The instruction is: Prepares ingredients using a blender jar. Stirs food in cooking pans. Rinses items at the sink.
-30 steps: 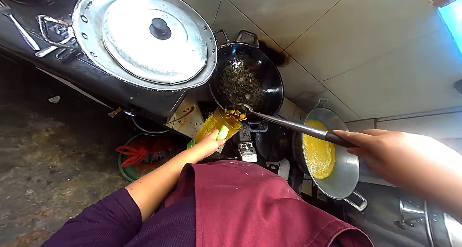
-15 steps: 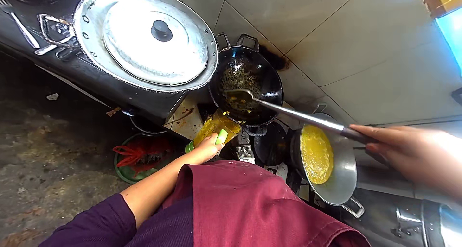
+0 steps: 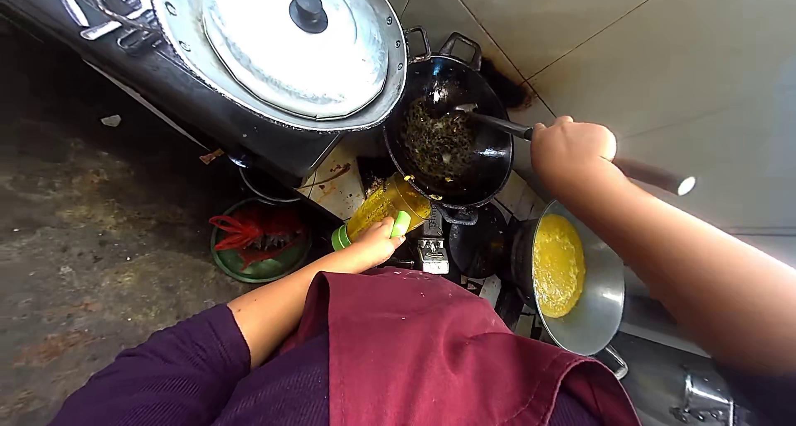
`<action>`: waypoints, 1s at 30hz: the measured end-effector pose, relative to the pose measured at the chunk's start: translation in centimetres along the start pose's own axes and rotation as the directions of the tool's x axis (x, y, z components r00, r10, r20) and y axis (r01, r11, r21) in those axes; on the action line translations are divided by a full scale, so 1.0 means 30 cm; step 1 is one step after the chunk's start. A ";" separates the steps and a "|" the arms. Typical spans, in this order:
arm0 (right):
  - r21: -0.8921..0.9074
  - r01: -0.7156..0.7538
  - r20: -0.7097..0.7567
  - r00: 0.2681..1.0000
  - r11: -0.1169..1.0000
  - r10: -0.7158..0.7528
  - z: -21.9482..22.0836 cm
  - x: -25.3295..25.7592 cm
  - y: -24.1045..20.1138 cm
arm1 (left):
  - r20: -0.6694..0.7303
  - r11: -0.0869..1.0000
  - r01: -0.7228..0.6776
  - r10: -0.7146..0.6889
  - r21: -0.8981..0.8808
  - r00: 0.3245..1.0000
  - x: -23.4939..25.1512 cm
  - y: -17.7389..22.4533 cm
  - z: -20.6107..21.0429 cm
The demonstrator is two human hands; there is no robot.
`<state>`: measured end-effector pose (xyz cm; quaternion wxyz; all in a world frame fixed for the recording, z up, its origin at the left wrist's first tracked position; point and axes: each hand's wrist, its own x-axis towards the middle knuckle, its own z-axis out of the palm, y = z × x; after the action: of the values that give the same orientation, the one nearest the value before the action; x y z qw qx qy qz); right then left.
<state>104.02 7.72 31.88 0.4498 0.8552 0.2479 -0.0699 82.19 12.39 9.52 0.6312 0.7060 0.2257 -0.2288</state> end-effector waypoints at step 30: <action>0.485 0.296 -0.067 0.951 0.823 -0.302 0.194 -0.554 0.643 | -0.122 0.996 -0.039 0.029 -0.081 0.992 -0.022 0.010 0.098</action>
<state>99.61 -12.08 48.32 0.2037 0.8910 0.3501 -0.2050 81.73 9.40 9.86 0.6492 0.6953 0.2605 -0.1653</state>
